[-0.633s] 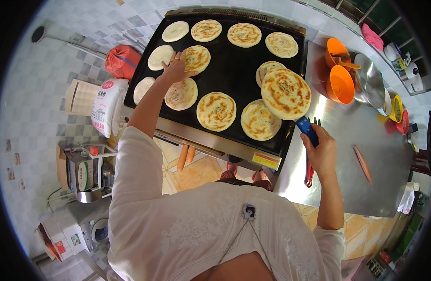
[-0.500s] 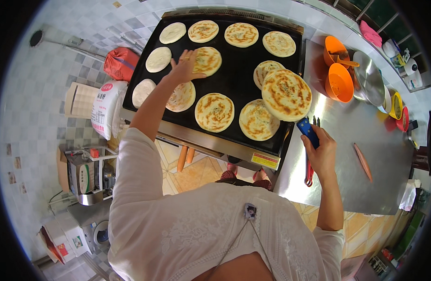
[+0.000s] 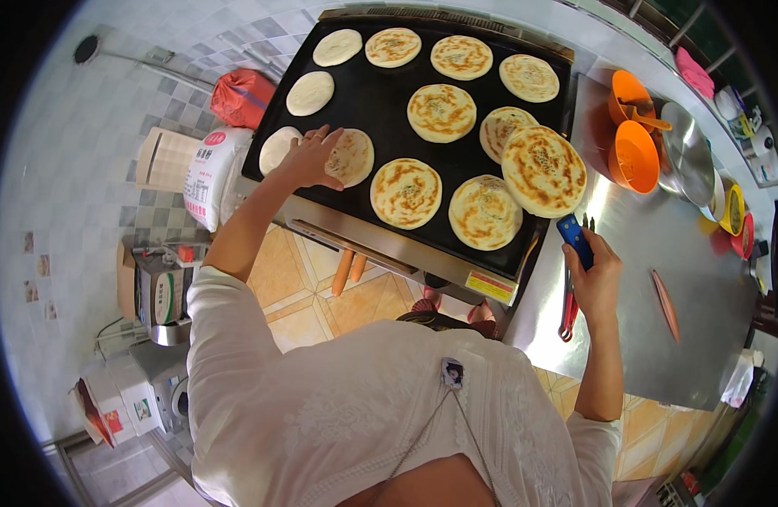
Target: The person places round dough discs onto a hot griddle and cooks them. They use a brush to apply oil to the cooking pancakes and a spatula to flip them. Once cooked, the pancakes are transferred with tongs to a wire cooling rack and then arranged on a wooden tray.
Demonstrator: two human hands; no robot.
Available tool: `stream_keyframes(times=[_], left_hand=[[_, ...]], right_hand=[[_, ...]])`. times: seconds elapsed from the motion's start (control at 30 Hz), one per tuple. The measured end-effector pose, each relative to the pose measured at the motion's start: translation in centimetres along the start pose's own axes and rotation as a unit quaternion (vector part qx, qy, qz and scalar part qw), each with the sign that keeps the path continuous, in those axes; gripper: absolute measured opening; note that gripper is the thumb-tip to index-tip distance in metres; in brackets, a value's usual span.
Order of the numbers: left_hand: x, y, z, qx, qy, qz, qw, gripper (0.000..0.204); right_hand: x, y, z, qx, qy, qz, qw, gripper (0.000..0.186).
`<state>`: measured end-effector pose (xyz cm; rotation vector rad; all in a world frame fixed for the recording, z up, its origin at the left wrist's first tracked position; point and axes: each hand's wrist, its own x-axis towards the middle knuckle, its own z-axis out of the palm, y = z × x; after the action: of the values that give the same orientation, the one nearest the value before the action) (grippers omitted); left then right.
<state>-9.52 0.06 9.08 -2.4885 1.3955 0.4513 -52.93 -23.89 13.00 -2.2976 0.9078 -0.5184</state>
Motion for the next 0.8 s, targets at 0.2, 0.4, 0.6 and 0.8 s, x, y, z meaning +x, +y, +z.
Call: stream_keyframes(times=[0.2, 0.4, 0.6, 0.8], left_hand=[[2.7, -0.4, 0.1, 0.011, 0.083, 0.026, 0.996, 0.103], [11.3, -0.9, -2.1, -0.026, 0.094, 0.018, 0.995, 0.1], [7.0, 6.5, -2.3, -0.042, 0.099, 0.258, 0.96, 0.082], [-0.1, 11.7, 0.9, 0.041, 0.053, 0.317, 0.946, 0.087]], right_hand=[[0.9, -1.2, 0.5, -0.012, -0.015, -0.016, 1.0, 0.032], [0.3, -1.3, 0.1, -0.03, -0.022, -0.023, 0.999, 0.032], [-0.8, -0.8, 0.3, -0.051, -0.031, -0.027, 0.998, 0.032], [0.1, -0.7, 2.5, -0.073, -0.087, -0.087, 0.99, 0.03]])
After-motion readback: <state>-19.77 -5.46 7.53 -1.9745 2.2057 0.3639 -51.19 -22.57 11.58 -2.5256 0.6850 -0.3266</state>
